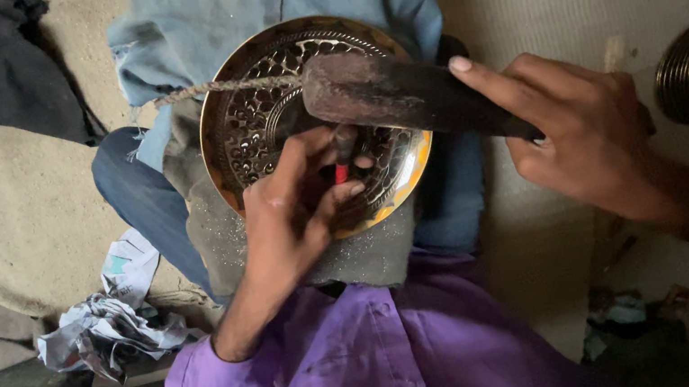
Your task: The person sits cross-legged on the floor with an ornate brass plate resting on a cloth pad on their lap. They hold a red-handled chisel against the plate's embossed surface and strike it with a wooden mallet, repositioning the chisel repeatedly to work the decorative pattern.
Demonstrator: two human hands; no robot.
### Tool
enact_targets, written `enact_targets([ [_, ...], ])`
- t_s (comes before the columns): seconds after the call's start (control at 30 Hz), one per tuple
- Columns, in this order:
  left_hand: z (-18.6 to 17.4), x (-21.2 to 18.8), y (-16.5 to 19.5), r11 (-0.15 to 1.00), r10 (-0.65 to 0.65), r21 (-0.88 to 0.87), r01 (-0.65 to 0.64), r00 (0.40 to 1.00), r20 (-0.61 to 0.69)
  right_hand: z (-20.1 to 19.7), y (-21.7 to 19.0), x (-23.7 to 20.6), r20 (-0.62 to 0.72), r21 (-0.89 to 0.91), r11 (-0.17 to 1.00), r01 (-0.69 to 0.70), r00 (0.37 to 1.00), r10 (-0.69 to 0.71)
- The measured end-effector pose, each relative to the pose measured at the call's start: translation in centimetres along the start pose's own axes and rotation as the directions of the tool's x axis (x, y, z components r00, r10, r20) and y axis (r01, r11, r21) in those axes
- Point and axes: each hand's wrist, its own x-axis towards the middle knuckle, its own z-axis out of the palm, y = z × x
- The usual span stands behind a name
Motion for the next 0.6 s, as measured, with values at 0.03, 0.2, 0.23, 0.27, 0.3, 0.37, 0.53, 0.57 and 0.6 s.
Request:
enact_targets([
  [0.03, 0.02, -0.06, -0.02, 1.000, 0.005, 0.004, -0.005, 1.000, -0.003, 0.14, 0.01, -0.06, -0.002, 0.004, 1.000, 0.002, 1.000, -0.002],
  [0.2, -0.02, -0.14, -0.03, 0.997, -0.007, 0.079, 0.011, 0.999, -0.042, 0.20, 0.37, 0.28, -0.025, -0.046, 0.996, 0.076, 0.997, -0.077],
  [0.23, -0.04, -0.08, -0.01, 0.996, -0.002, 0.088, 0.005, 0.999, -0.034, -0.01, 0.51, 0.27, -0.006, -0.101, 0.991, 0.084, 0.996, -0.085],
  [0.27, -0.03, -0.05, 0.02, 0.997, 0.000, 0.082, 0.002, 1.000, -0.022, -0.13, 0.62, 0.28, 0.014, -0.156, 0.983, 0.093, 0.996, -0.092],
  [0.3, -0.02, -0.01, 0.06, 0.997, 0.002, 0.077, -0.001, 1.000, -0.011, -0.24, 0.68, 0.23, -0.062, -0.085, 0.993, 0.082, 0.994, -0.087],
  [0.37, -0.09, 0.02, 0.16, 0.997, 0.017, 0.074, -0.016, 1.000, -0.009, -0.34, 0.80, 0.11, -0.212, 0.059, 0.995, 0.079, 0.975, -0.064],
  [0.53, -0.03, 0.12, 0.33, 0.997, 0.017, 0.076, -0.016, 1.000, -0.019, -0.28, 0.50, -0.31, -0.049, 0.426, 0.893, -0.143, 0.982, 0.181],
  [0.57, -0.01, 0.17, 0.33, 0.996, 0.013, 0.086, -0.012, 1.000, -0.019, -0.19, 0.41, -0.16, -0.013, 0.333, 0.930, -0.157, 0.985, 0.171],
  [0.6, 0.00, 0.22, 0.33, 0.995, 0.008, 0.096, -0.006, 1.000, -0.020, -0.23, 0.36, -0.02, 0.034, 0.263, 0.952, -0.160, 0.987, 0.156],
])
